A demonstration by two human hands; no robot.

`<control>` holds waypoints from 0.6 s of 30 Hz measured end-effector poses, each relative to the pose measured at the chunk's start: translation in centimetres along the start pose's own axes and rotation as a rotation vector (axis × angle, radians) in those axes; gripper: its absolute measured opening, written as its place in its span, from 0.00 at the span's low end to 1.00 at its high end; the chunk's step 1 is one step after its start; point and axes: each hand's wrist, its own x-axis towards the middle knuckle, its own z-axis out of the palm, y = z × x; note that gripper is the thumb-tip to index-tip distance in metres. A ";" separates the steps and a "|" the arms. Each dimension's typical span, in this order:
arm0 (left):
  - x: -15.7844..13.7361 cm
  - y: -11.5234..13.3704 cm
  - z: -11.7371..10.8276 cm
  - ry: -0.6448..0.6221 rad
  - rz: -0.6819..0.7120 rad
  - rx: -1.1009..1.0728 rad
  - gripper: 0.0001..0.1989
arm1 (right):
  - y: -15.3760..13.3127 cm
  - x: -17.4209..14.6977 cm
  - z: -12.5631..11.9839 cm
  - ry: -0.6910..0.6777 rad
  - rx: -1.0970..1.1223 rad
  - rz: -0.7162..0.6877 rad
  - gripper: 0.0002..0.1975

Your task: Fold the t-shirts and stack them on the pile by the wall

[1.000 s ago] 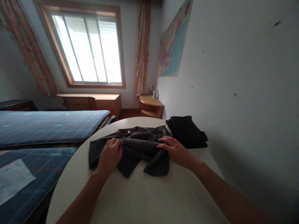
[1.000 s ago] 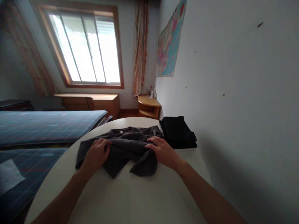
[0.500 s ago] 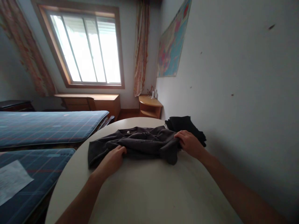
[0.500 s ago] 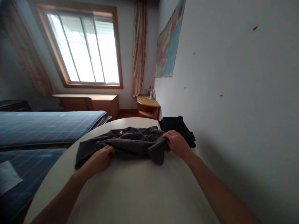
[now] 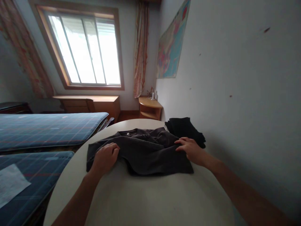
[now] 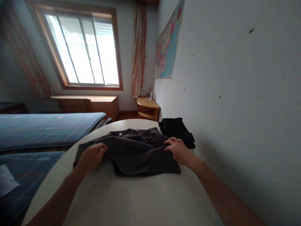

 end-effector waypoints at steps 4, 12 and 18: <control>-0.5 1.0 0.9 -0.201 0.066 0.028 0.11 | -4.6 -0.8 0.4 -0.034 0.087 -0.114 0.19; -1.8 2.3 2.9 -0.481 0.334 -0.139 0.13 | -9.0 -1.5 4.9 -0.097 0.013 -0.117 0.10; -3.2 5.6 1.6 -0.604 0.308 0.012 0.06 | -10.4 -2.3 3.6 -0.215 0.107 -0.173 0.07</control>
